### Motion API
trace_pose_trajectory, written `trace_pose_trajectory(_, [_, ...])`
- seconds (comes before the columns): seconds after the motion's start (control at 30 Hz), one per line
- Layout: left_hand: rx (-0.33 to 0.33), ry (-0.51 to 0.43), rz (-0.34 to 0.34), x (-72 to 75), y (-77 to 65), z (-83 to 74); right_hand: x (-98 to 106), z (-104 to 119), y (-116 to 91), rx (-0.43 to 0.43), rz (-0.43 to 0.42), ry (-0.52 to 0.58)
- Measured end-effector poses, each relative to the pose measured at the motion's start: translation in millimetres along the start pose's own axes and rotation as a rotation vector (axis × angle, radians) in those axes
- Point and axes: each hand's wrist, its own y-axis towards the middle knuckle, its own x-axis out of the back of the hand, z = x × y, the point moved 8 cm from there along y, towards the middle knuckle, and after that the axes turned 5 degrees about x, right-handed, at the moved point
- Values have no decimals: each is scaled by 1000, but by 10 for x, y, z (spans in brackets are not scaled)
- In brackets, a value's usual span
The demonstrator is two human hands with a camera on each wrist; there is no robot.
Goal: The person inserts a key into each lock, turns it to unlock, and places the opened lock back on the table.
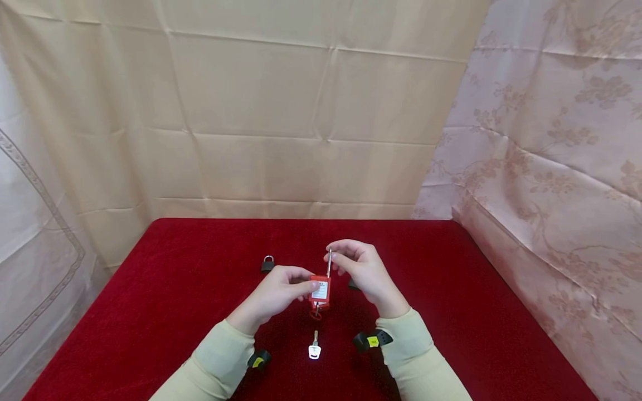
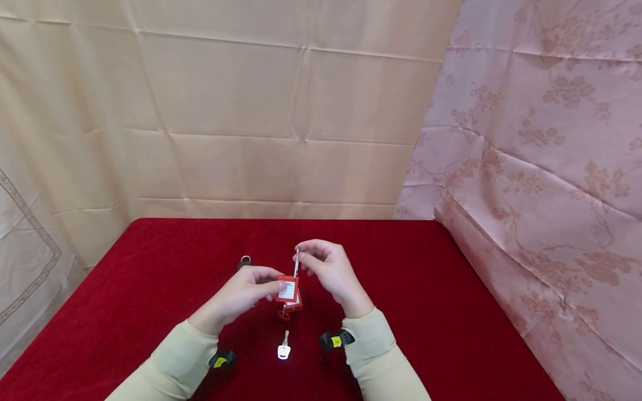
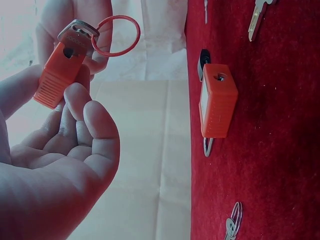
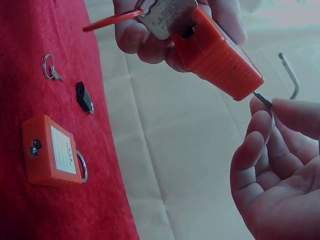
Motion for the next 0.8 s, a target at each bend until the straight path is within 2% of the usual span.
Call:
trace_pose_trajectory(0.17, [10,-6,-5,17,1,14,18,-65,13,-18,22,51])
trace_pose_trajectory(0.33, [32,-15,-16,42,7,42,75,-250,17,-104,10,198])
trace_pose_trajectory(0.43, [44,-12,-24,52,7,55,93,-346,1,-156,10,250])
trace_pose_trajectory(0.8, [66,-2,-33,63,20,92,90,-421,-11,-189,42,240])
